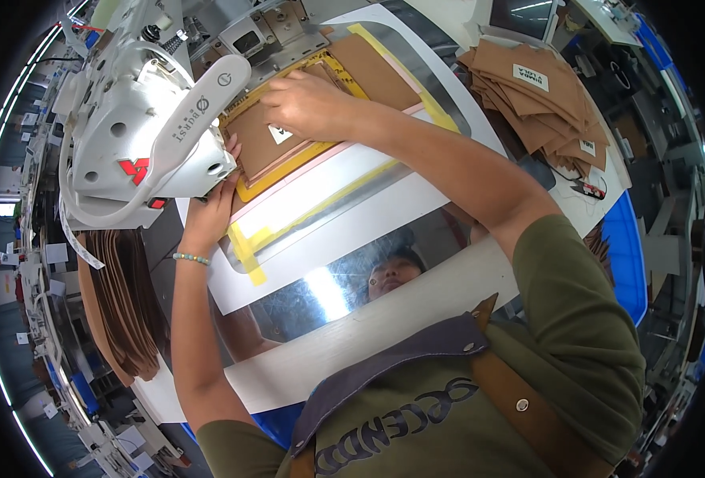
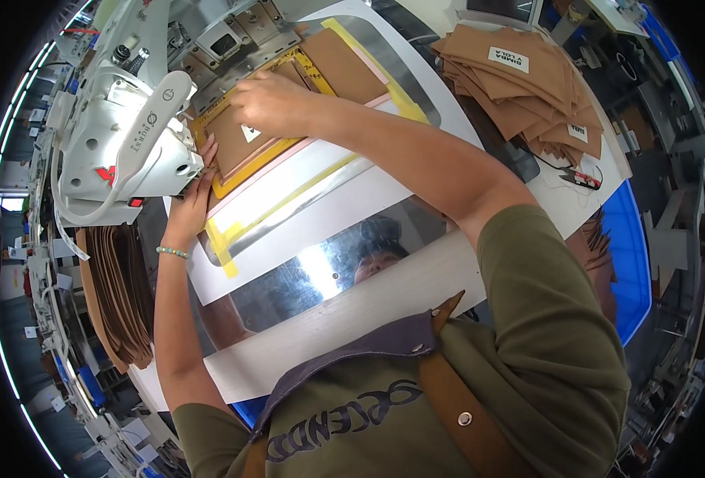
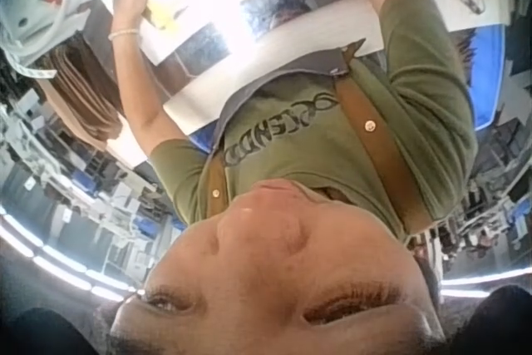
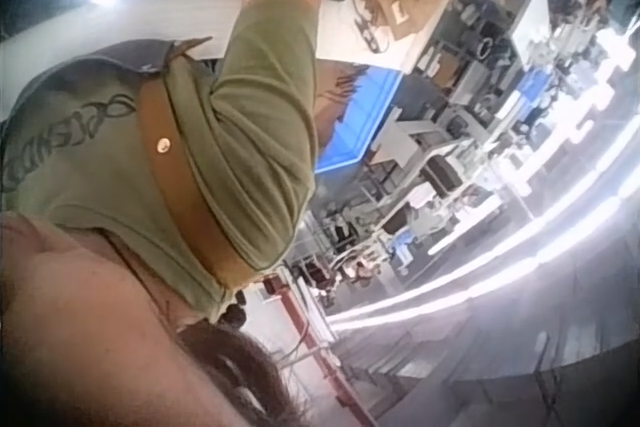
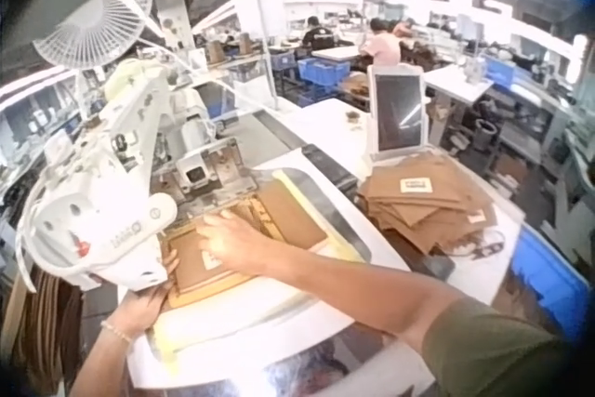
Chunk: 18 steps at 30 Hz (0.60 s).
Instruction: Using an industrial sewing machine to stitch labels onto leather pieces in a workshop.
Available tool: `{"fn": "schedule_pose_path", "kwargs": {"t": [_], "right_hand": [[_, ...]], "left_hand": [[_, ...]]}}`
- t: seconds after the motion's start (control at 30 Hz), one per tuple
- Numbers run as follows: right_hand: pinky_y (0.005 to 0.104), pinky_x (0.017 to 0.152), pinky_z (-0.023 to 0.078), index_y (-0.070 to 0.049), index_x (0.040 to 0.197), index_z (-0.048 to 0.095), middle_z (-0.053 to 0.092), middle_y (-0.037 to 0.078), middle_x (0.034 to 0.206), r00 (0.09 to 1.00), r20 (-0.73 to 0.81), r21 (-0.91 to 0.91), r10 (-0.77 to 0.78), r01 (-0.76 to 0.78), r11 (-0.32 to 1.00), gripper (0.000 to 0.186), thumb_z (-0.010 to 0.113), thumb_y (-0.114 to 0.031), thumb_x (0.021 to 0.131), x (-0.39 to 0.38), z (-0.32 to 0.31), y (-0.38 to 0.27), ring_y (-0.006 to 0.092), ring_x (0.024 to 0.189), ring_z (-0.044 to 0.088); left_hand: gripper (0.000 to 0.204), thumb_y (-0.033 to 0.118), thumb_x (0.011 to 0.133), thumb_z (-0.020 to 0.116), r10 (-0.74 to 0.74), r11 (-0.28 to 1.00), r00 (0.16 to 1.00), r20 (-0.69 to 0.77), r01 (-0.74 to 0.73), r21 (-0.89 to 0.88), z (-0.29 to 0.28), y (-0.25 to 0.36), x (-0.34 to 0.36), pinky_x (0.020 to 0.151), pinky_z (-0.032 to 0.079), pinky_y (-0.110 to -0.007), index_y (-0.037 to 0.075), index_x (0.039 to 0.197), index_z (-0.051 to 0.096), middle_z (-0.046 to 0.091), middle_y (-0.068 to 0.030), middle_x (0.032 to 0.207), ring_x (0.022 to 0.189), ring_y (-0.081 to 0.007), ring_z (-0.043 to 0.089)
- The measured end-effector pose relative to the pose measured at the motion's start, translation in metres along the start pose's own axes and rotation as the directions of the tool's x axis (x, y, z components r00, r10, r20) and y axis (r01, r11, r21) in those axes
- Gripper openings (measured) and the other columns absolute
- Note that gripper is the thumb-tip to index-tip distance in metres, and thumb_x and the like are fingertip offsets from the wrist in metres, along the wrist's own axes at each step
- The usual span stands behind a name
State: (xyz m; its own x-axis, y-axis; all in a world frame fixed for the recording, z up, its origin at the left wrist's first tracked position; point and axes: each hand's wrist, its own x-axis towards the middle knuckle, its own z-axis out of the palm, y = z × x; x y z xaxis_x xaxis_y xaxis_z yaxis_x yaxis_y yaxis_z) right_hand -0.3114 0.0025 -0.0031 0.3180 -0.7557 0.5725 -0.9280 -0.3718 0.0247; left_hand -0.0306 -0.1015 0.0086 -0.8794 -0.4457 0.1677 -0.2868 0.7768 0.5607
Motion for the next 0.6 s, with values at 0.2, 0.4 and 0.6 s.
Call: {"fn": "schedule_pose_path", "kwargs": {"t": [0.2, 0.4, 0.6], "right_hand": [[0.0455, 0.106, 0.049, -0.019, 0.122, 0.081, 0.071, 0.004, 0.122, 0.991, 0.072, 0.303, -0.11, 0.084, 0.949, 0.029, 0.067, -0.016, 0.096, -0.002, 0.01, -0.034, 0.0251, 0.122, 0.064], [0.044, 0.113, 0.047, -0.019, 0.13, 0.08, 0.07, 0.005, 0.137, 0.962, 0.202, 0.289, -0.183, 0.12, 0.95, 0.039, 0.067, -0.008, 0.094, 0.003, 0.003, -0.039, 0.0252, 0.132, 0.062], [0.0431, 0.113, 0.047, -0.016, 0.126, 0.081, 0.072, 0.006, 0.135, 0.978, 0.154, 0.398, -0.139, 0.067, 0.915, 0.036, 0.067, -0.008, 0.094, -0.004, 0.007, -0.035, 0.0255, 0.13, 0.063]], "left_hand": [[0.038, 0.008, 0.11, 0.06, 0.062, 0.997, 0.997, -0.036, -0.064, -0.052, -0.002, -0.018, 0.008, 0.126, 0.039, -0.04, 0.008, 0.147, 0.066, 0.064, -0.0076, 0.155, 0.145, -0.0248, 0.057], [0.047, -0.003, 0.099, 0.059, 0.202, 0.976, 0.97, -0.134, -0.211, -0.054, -0.006, -0.042, 0.017, 0.124, 0.041, -0.038, 0.006, 0.144, 0.067, 0.068, -0.0088, 0.149, 0.141, -0.0244, 0.059], [0.036, 0.009, 0.109, 0.057, 0.185, 0.98, 0.98, -0.075, -0.178, 0.089, -0.006, -0.032, 0.017, 0.126, 0.036, -0.039, 0.005, 0.144, 0.068, 0.064, -0.0098, 0.154, 0.147, -0.0272, 0.053]]}}
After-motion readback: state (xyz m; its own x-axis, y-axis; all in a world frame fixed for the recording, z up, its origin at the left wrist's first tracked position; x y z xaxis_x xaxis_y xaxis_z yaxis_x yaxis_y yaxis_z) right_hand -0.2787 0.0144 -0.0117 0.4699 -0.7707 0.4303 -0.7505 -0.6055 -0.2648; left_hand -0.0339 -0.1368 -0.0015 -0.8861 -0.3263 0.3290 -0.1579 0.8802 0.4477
